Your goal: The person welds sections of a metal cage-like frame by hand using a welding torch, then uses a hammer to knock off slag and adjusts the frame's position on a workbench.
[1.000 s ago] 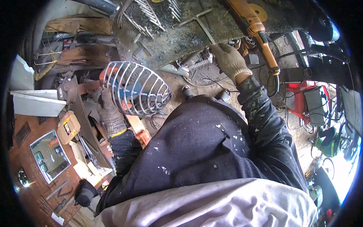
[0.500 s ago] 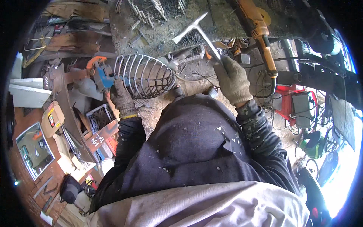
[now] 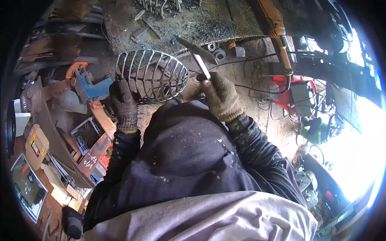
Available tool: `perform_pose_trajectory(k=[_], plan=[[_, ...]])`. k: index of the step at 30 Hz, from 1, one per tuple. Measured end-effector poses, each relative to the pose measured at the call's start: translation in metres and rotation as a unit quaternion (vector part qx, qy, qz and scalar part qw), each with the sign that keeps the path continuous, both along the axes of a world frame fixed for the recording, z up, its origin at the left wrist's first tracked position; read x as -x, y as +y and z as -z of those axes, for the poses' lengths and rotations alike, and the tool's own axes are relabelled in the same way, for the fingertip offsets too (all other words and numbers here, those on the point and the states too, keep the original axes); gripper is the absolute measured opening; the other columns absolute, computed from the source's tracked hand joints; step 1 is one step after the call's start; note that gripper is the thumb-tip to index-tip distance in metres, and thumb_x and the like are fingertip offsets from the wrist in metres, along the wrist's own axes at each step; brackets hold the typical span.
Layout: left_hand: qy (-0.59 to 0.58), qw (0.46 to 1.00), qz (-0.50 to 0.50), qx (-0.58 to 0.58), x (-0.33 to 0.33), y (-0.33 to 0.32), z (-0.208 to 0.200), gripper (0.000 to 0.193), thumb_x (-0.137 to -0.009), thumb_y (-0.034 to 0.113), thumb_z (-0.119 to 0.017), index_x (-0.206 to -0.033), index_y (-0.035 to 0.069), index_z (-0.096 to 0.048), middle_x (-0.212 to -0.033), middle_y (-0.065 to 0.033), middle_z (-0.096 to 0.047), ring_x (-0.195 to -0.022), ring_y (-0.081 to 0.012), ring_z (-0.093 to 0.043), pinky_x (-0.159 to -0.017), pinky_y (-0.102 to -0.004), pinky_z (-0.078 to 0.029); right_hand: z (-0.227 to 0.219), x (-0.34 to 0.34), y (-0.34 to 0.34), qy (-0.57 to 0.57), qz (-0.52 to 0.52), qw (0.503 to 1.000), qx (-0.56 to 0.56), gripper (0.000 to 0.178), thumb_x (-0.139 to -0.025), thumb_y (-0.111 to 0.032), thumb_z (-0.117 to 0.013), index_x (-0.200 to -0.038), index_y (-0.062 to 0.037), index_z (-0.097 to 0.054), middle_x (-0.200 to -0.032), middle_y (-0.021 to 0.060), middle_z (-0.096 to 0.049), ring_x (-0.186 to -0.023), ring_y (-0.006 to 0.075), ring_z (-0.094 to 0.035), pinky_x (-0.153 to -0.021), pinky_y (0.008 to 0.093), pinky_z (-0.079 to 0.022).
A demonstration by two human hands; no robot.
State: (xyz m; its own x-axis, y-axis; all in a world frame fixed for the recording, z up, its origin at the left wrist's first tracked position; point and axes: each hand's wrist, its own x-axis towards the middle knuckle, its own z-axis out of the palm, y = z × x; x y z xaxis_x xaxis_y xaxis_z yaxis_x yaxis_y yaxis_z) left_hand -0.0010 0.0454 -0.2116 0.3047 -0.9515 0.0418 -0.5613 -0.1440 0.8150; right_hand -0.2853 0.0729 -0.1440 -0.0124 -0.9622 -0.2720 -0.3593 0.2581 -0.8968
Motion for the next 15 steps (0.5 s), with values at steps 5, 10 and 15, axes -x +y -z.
perform_pose_trajectory(k=[5,10,15], plan=[[-0.038,0.997,0.047,0.042,-0.009,-0.001,0.012,0.035,-0.094,0.029,-0.059,-0.109,-0.003,-0.056,-0.105,-0.0223,-0.059,-0.094,-0.0376,-0.058,-0.080,-0.0442,-0.046,-0.022,-0.019,0.006,-0.003,0.002,0.999,-0.052,0.028,-0.097,-0.016,-0.049,-0.117,0.0018,-0.059,-0.082,0.0092,-0.067,-0.073,0.0163,-0.065,-0.068,0.0305,-0.053],[-0.129,0.982,0.137,-0.005,-0.007,-0.010,-0.014,0.035,-0.088,0.024,-0.065,-0.111,0.000,-0.055,-0.101,-0.0206,-0.057,-0.091,-0.0342,-0.057,-0.077,-0.0446,-0.047,-0.020,-0.023,0.006,0.009,-0.040,0.999,-0.001,0.025,-0.096,-0.012,-0.050,-0.115,0.0017,-0.058,-0.085,0.0101,-0.068,-0.076,0.0192,-0.067,-0.069,0.0315,-0.053],[-0.137,0.975,0.174,-0.031,-0.017,-0.006,0.004,0.032,-0.084,0.020,-0.073,-0.099,-0.001,-0.056,-0.093,-0.0117,-0.061,-0.084,-0.0236,-0.059,-0.075,-0.0352,-0.046,-0.015,-0.023,0.003,0.090,-0.012,0.996,0.012,0.020,-0.095,-0.015,-0.053,-0.107,-0.0021,-0.061,-0.080,0.0128,-0.066,-0.070,0.0262,-0.067,-0.063,0.0353,-0.052]])
